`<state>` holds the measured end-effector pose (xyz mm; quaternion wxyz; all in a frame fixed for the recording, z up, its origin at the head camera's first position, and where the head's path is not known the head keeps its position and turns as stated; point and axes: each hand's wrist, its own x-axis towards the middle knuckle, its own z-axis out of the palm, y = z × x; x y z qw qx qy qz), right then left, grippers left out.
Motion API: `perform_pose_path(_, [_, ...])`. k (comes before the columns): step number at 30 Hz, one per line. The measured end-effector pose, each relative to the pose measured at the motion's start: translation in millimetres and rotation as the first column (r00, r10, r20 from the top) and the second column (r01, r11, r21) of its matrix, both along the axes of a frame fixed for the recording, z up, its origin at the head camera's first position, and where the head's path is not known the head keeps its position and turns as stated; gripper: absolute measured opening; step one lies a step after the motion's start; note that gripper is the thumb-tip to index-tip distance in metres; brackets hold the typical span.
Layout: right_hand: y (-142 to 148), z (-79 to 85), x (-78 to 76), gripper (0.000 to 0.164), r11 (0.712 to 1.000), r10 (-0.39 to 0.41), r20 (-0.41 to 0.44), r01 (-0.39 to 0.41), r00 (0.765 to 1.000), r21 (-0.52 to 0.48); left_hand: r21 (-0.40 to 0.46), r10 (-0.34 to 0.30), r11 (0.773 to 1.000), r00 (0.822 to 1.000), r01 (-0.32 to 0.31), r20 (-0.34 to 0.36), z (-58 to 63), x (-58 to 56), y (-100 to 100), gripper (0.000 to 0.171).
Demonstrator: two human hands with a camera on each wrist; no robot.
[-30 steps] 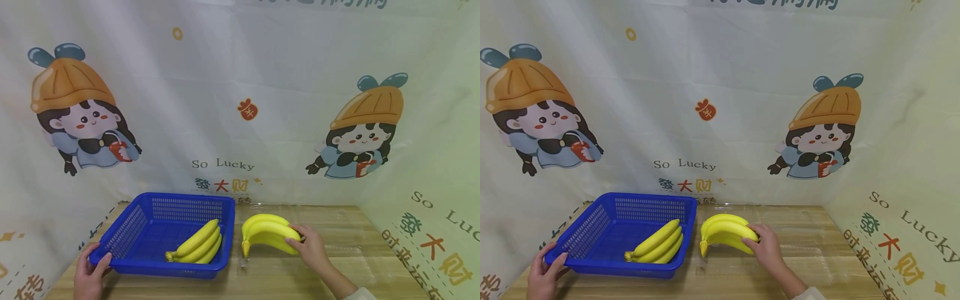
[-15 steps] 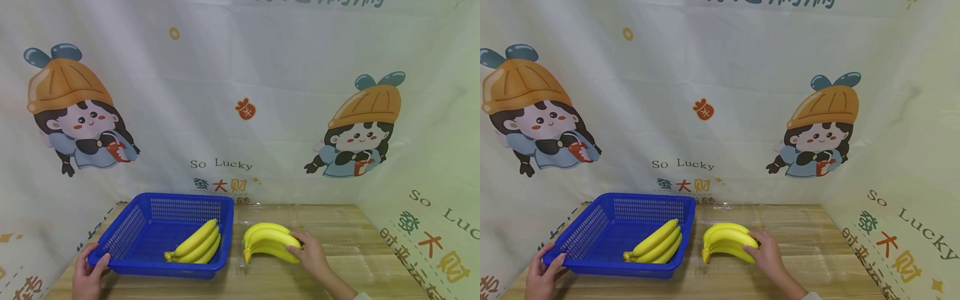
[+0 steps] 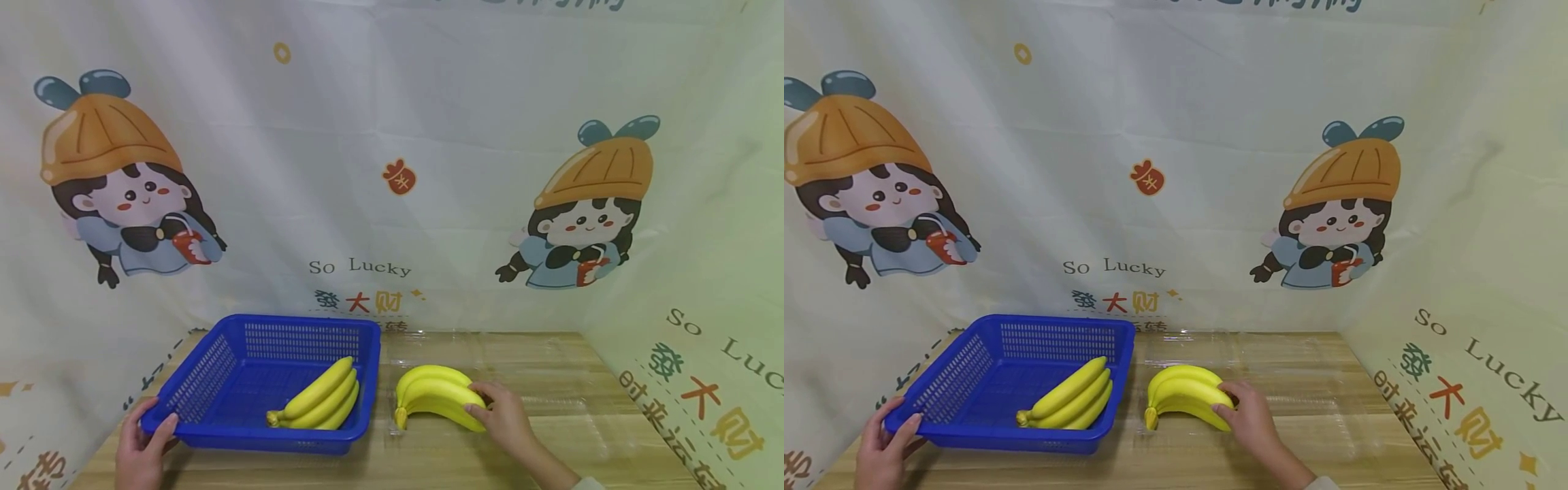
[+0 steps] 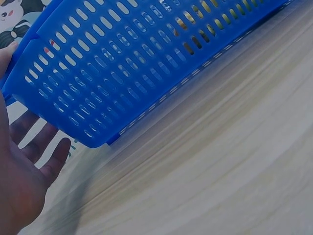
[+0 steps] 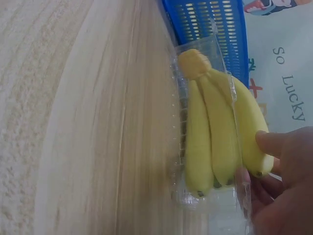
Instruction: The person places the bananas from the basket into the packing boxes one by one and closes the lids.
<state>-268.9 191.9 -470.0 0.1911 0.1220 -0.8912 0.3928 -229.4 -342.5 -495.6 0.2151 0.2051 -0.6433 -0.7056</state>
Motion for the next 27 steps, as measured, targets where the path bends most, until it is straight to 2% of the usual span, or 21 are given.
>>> perform_pose_path(8, [2, 5.2, 0.5, 0.029, 0.999, 0.004, 0.048, -0.006, 0.999, 0.032, -0.001, 0.005, 1.000, 1.000, -0.005, -0.007, -0.4, -0.5, 0, 0.054])
perform_pose_path(16, [4, 5.9, 2.5, 0.031, 1.000, 0.017, 0.055, -0.019, 0.998, 0.024, -0.050, -0.023, 0.998, 0.998, 0.025, 0.055, 2.5, 1.1, -1, 0.060])
perform_pose_path(20, [5, 8.2, 4.6, 0.029, 1.000, 0.019, 0.045, -0.020, 0.999, 0.018, -0.076, 0.002, 0.997, 0.997, 0.005, 0.083, 4.0, 2.4, 0, 0.064])
perform_pose_path(22, [5, 9.4, 5.8, 0.027, 1.000, 0.022, 0.030, -0.022, 0.999, 0.016, -0.118, 0.025, 0.993, 0.994, -0.013, 0.102, 4.3, 2.8, 1, 0.065])
perform_pose_path(27, [7, 11.7, 6.3, 0.024, 1.000, 0.003, 0.062, -0.002, 0.998, -0.011, -0.204, 0.086, 0.977, 0.986, -0.055, 0.144, 2.4, 2.8, 4, 0.066])
